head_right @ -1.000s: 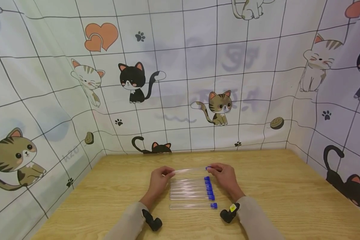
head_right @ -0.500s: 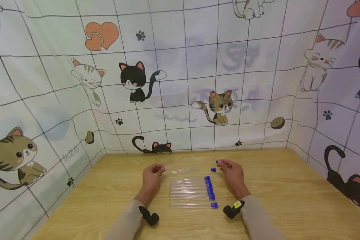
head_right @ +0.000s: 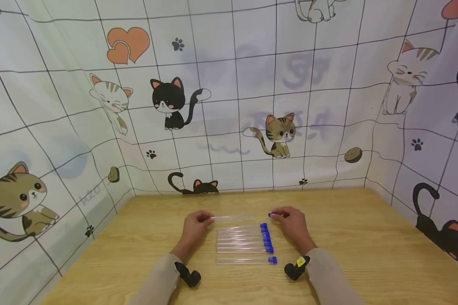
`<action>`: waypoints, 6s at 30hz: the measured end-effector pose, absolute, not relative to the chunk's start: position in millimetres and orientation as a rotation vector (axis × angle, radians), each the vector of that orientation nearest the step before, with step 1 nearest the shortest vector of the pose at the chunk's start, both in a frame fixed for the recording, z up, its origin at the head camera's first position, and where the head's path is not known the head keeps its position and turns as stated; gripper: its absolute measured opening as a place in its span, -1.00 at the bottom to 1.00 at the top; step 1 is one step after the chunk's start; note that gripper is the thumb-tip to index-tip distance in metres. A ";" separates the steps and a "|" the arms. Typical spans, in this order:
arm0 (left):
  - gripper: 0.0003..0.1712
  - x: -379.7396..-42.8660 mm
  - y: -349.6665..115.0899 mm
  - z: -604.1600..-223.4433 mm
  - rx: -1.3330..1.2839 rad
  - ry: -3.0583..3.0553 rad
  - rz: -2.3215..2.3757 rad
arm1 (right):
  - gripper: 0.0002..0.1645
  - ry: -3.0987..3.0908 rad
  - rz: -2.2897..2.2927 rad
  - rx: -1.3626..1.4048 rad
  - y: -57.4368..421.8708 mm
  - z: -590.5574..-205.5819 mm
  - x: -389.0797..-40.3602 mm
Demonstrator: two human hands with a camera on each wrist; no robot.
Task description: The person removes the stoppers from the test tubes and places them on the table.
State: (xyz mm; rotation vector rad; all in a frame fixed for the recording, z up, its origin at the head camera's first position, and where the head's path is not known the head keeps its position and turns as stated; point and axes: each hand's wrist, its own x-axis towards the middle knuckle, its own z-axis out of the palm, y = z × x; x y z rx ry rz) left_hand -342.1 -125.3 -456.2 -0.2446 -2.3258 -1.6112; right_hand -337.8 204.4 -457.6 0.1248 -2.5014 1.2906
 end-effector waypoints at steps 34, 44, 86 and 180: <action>-0.96 -336.4 -120.7 -458.0 -0.433 -2.454 -1.278 | -0.72 -2.489 1.201 0.268 197.6 -456.4 -335.6; -0.94 -334.9 -118.5 -457.6 -0.486 -2.524 -1.282 | -0.80 -2.506 1.189 0.501 197.1 -459.1 -335.0; -0.94 -336.8 -122.3 -461.0 -0.568 -2.584 -1.352 | -0.80 -2.617 1.093 0.595 197.0 -458.2 -336.2; -0.93 -329.8 -119.7 -450.3 -0.594 -2.438 -1.578 | -0.71 -2.518 1.402 0.375 187.7 -453.8 -328.7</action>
